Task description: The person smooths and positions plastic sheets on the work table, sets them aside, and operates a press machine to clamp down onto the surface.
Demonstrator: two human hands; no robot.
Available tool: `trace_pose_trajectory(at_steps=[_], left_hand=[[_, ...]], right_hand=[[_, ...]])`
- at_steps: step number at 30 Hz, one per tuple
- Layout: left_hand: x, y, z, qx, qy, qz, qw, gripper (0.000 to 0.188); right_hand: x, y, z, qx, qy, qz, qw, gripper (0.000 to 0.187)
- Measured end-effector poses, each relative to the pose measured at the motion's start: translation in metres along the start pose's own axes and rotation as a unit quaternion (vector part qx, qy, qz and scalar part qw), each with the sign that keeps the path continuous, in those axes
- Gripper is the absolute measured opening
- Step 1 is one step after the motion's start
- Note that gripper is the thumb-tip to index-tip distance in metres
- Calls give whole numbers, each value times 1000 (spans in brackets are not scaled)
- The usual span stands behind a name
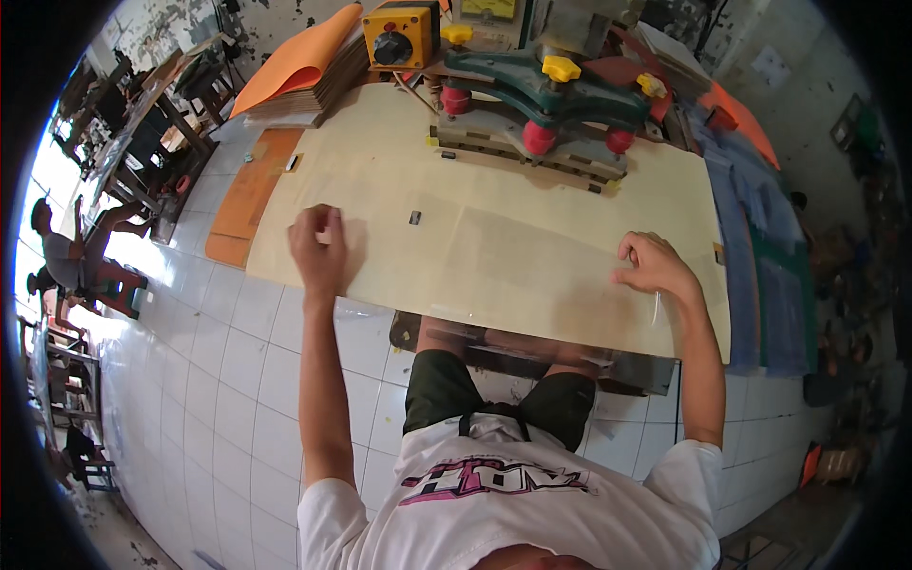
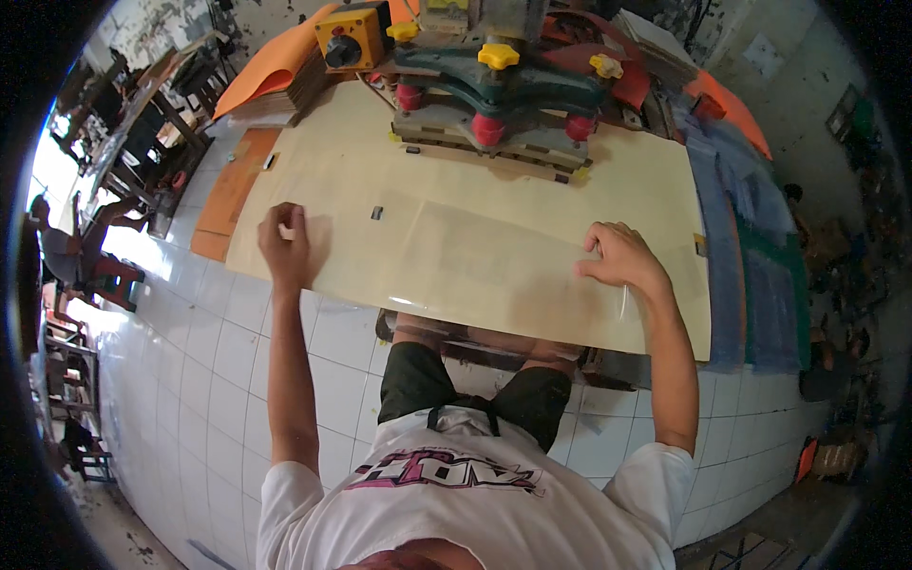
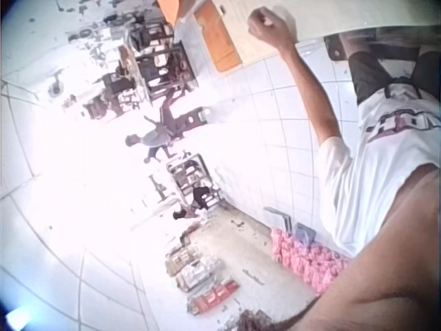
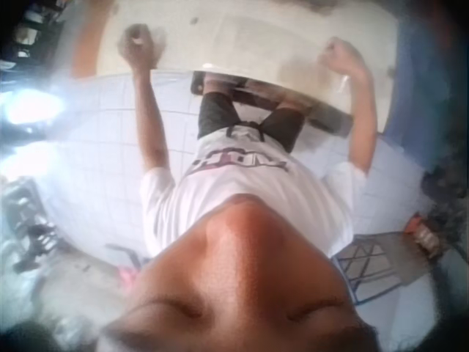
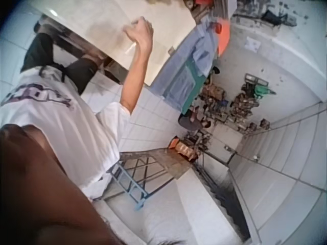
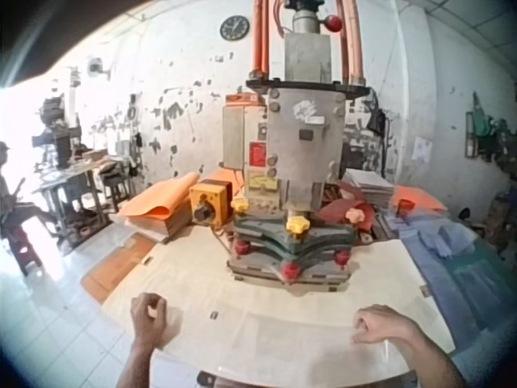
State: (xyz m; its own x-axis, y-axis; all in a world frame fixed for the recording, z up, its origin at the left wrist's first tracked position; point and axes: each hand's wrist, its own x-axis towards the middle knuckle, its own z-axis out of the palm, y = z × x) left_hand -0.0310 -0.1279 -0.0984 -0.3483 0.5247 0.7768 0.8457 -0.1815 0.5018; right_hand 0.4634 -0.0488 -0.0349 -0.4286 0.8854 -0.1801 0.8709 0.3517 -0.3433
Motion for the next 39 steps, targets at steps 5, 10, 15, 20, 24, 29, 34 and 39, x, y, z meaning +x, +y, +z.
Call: trace_pose_trajectory(at_steps=[5,10,15,20,24,29,34,39], left_hand=[[-8,73,28,-85,-182,80,976,11],[-5,97,53,-81,-318,81,941,22],[-6,100,69,-5,-346,104,932,36],[-3,101,72,13,-383,79,920,39],[1,102,74,9,-412,78,908,42],[-2,107,79,6,-396,108,912,39],[2,107,83,17,-357,156,921,33],[30,115,62,-134,-390,141,900,22]], right_hand=[[1,0,5,5,7,-24,1000,30],[-5,-6,9,16,-11,-66,998,27],[-24,-34,13,2,77,-87,993,40],[-19,-43,5,0,8,-31,999,55],[-9,-41,1,-10,-48,4,999,60],[-8,-37,15,75,-28,-16,997,33],[-36,-62,5,67,128,-63,987,14],[-73,-79,-31,66,210,-100,970,9]])
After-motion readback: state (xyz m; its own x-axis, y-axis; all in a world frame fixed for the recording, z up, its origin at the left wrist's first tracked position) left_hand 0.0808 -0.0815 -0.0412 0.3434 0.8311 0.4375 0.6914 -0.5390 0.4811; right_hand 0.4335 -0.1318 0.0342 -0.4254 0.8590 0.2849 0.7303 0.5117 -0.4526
